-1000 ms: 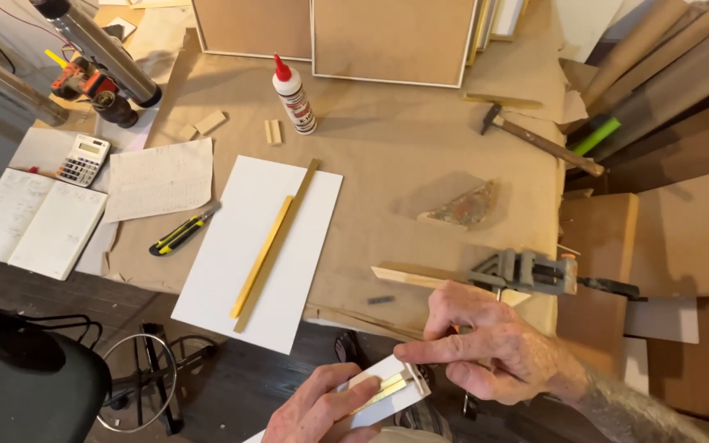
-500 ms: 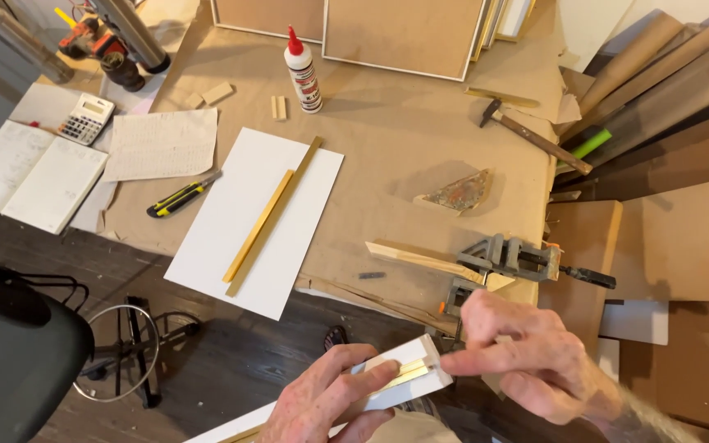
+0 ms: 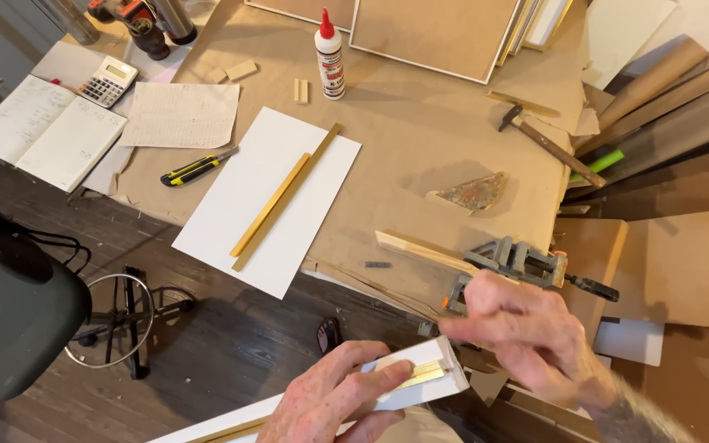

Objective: Assembling small wooden frames by applying glue to joints and securing them in a corner clamp.

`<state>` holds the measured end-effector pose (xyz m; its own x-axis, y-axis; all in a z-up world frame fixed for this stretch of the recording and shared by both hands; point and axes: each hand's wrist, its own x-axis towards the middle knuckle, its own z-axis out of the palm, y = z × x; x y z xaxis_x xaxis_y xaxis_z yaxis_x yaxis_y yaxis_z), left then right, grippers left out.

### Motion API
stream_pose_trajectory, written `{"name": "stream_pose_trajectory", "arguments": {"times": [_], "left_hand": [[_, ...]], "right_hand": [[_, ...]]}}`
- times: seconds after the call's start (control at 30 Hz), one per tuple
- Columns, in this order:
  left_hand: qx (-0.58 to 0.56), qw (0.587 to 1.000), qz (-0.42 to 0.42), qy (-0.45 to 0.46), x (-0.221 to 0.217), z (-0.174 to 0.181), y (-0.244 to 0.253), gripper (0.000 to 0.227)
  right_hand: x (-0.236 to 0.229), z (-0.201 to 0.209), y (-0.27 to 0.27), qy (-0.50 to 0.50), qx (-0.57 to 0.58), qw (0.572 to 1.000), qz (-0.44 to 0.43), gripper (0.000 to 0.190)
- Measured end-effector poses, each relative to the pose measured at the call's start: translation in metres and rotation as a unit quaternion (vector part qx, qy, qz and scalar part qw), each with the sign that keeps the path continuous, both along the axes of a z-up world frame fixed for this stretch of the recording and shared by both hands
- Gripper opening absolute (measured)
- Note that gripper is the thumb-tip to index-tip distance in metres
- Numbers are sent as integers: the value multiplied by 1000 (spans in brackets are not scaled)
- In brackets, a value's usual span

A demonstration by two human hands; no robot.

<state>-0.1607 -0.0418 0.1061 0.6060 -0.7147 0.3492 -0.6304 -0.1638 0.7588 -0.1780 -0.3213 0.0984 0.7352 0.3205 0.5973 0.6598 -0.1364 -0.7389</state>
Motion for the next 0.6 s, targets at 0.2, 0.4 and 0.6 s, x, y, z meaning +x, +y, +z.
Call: {"name": "stream_pose_trajectory", "arguments": {"times": [0.2,0.4,0.6], "left_hand": [[-5,1000,2,-11,-6,-3,2,40],[-4,1000,10,-6,-6,4,2,41],[8,1000,15,12,-5,9,1,40]], "right_hand": [[4,1,0,-4,-12,1000,8,40],[2,1,8,-46,45,998,28,33],[-8,18,5,-47,69,995,50,36]]}}
